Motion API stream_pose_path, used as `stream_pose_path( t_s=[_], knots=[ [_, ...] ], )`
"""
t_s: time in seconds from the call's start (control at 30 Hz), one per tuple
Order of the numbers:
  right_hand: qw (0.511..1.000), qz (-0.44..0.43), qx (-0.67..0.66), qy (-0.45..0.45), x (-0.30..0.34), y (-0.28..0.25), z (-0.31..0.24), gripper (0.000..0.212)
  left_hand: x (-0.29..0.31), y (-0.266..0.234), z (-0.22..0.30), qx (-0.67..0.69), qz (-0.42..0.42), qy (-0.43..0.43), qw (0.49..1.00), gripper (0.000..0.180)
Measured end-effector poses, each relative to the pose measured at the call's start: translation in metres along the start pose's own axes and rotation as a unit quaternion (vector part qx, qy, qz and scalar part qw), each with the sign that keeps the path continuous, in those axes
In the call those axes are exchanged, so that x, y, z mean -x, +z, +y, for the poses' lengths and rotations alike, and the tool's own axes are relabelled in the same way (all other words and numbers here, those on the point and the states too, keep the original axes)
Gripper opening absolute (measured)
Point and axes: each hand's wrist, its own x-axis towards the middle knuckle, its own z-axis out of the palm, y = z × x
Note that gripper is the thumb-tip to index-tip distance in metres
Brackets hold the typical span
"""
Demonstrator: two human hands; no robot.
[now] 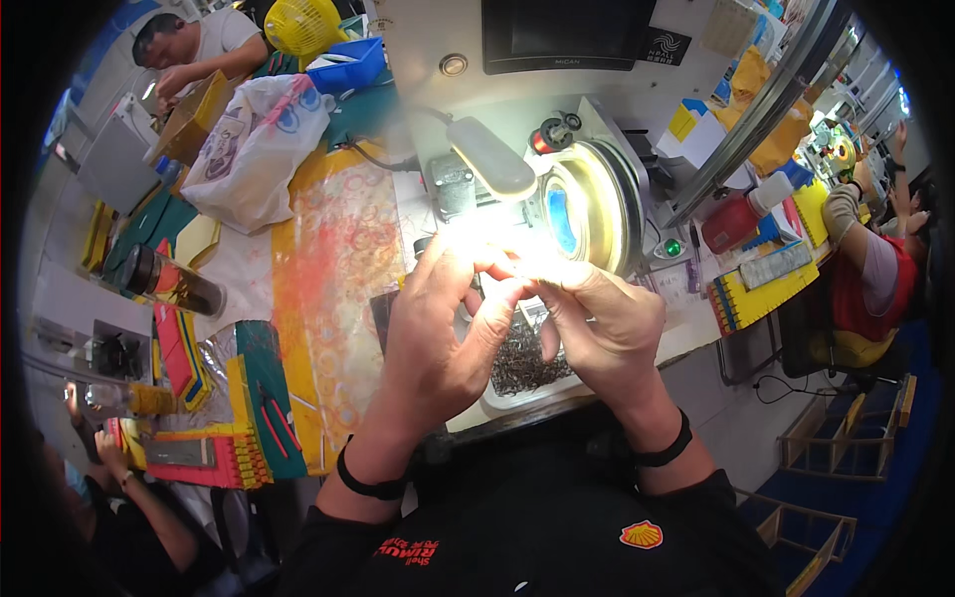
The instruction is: Assembling small metal components using adhesive and a precision workstation.
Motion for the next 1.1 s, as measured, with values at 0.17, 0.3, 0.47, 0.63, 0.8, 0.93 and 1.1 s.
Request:
stream_pose_path(
  t_s=[0.17,0.3,0.47,0.63,0.8,0.93,1.1],
  knots=[
    [0.999,-0.010,0.038,0.038,-0.002,0.003,-0.006,0.027,0.007,0.007,-0.010,0.033,0.023,-0.028,0.999,0.015],
    [0.996,0.072,0.043,0.002,0.000,-0.022,-0.016,0.022,0.003,0.016,-0.006,-0.011,0.053,-0.023,0.998,0.018],
    [0.984,0.136,0.111,0.000,-0.030,-0.082,-0.003,0.016,-0.010,0.034,0.021,-0.231,0.028,-0.026,0.972,0.016],
    [0.994,-0.062,0.088,0.017,-0.064,-0.099,0.031,0.021,-0.024,0.064,-0.004,-0.340,0.045,0.012,0.939,0.027],
    [0.985,-0.167,0.031,-0.009,-0.078,-0.104,0.053,0.032,-0.037,0.068,0.004,-0.309,0.048,-0.060,0.948,0.049],
    [0.980,-0.193,0.033,-0.033,-0.081,-0.101,0.066,0.029,-0.035,0.078,0.009,-0.259,0.087,-0.196,0.942,0.045],
    [0.976,-0.178,0.086,-0.096,-0.077,-0.109,0.058,0.024,-0.025,0.065,-0.001,-0.283,0.051,-0.235,0.928,0.041]
  ],
)
